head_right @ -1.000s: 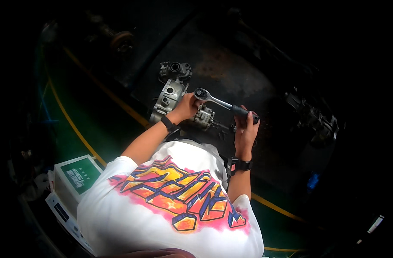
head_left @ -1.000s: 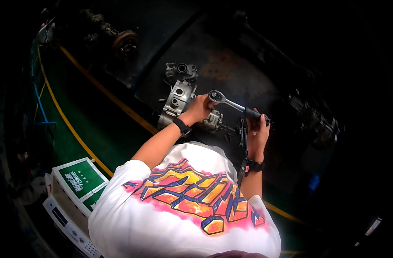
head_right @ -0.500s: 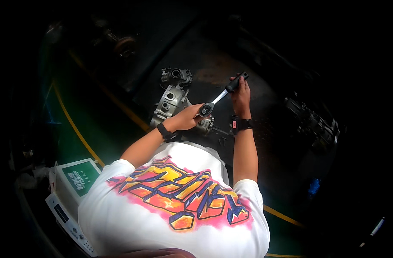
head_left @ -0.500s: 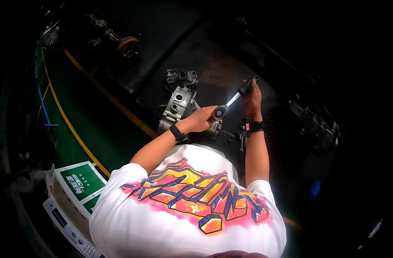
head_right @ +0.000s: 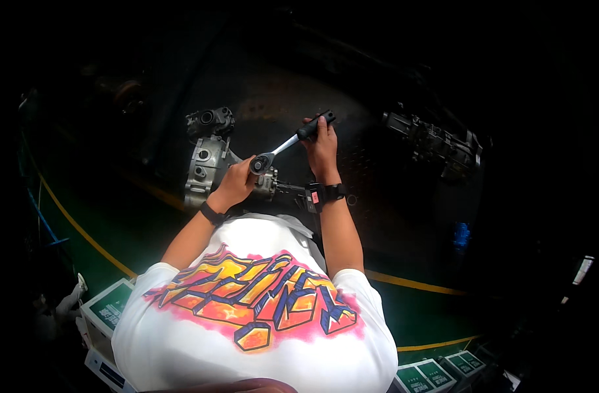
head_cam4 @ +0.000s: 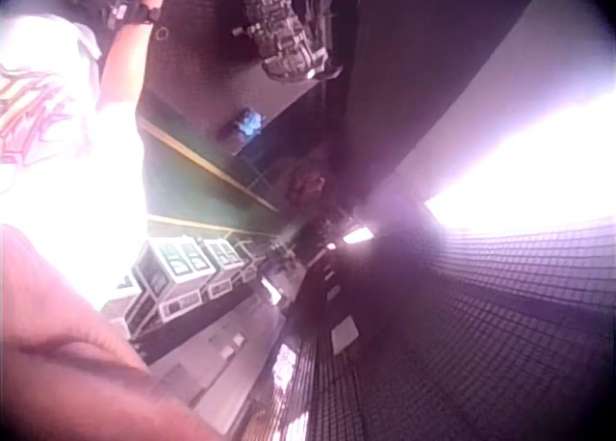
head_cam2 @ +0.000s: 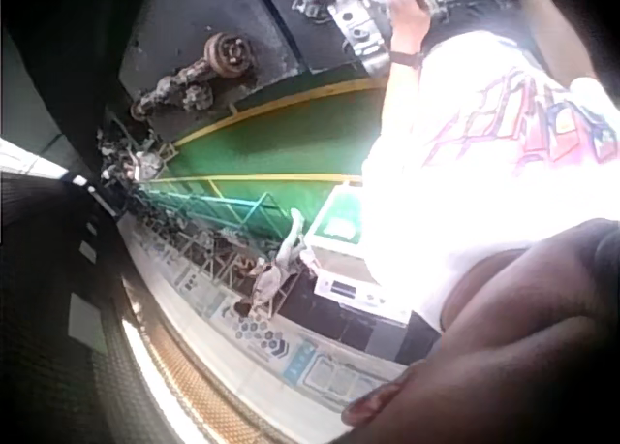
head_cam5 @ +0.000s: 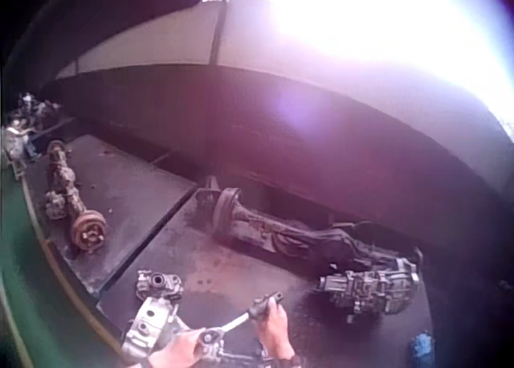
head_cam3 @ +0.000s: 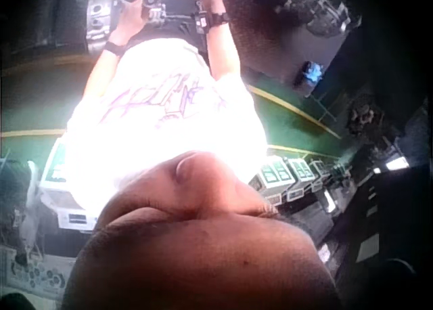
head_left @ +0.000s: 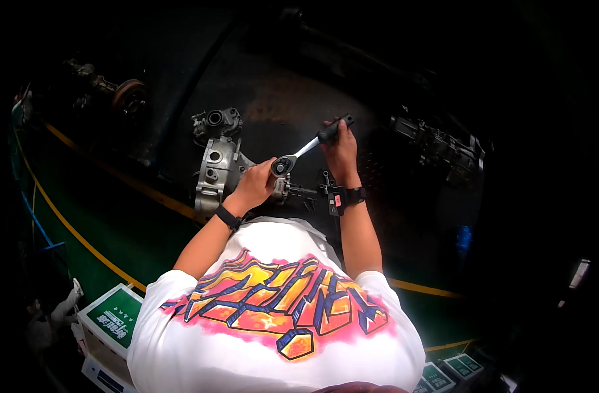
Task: The person disassembles an automotive transmission component on a workbench, using a long thin rod to push through a top opening, then picks up a socket extension to loosen internal parts, and finally uses a ratchet to remove fasteners from the housing.
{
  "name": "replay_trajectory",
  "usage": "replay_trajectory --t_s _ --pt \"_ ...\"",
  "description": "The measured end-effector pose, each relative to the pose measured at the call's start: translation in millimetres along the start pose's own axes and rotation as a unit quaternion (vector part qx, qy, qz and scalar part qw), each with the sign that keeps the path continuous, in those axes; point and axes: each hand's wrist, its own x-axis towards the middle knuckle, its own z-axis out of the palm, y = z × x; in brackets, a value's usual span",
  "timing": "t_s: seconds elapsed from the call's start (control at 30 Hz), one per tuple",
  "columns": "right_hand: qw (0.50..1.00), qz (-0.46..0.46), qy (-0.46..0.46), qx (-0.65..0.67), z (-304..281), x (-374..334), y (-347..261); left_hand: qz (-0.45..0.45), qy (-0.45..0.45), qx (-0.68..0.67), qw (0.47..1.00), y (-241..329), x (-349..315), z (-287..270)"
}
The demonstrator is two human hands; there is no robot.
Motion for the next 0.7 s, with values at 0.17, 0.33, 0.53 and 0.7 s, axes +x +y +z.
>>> replay_trajectory --t_s 0.17,0.33,0.53,0.7 --pt "0.997 0.005 0.081 -0.018 -11.7 -25.2 -3.6 -0.015 0.006 -0.069 0.998 -3.2 9.8 -2.1" --pt "0.99 -0.037 0.125 -0.047 3.5 -26.1 2.9 -0.1 -0.099 0.199 0.97 56.2 7.3 -47.1" --pt "0.986 -0.056 0.155 -0.027 7.9 -12.8 12.4 -0.189 -0.28 -0.213 0.917 94.1 18.1 -9.5" --pt "0.971 -0.153 0.182 -0.034 31.2 -5.3 27.5 -0.308 -0.322 -0.335 0.83 89.6 34.2 36.7"
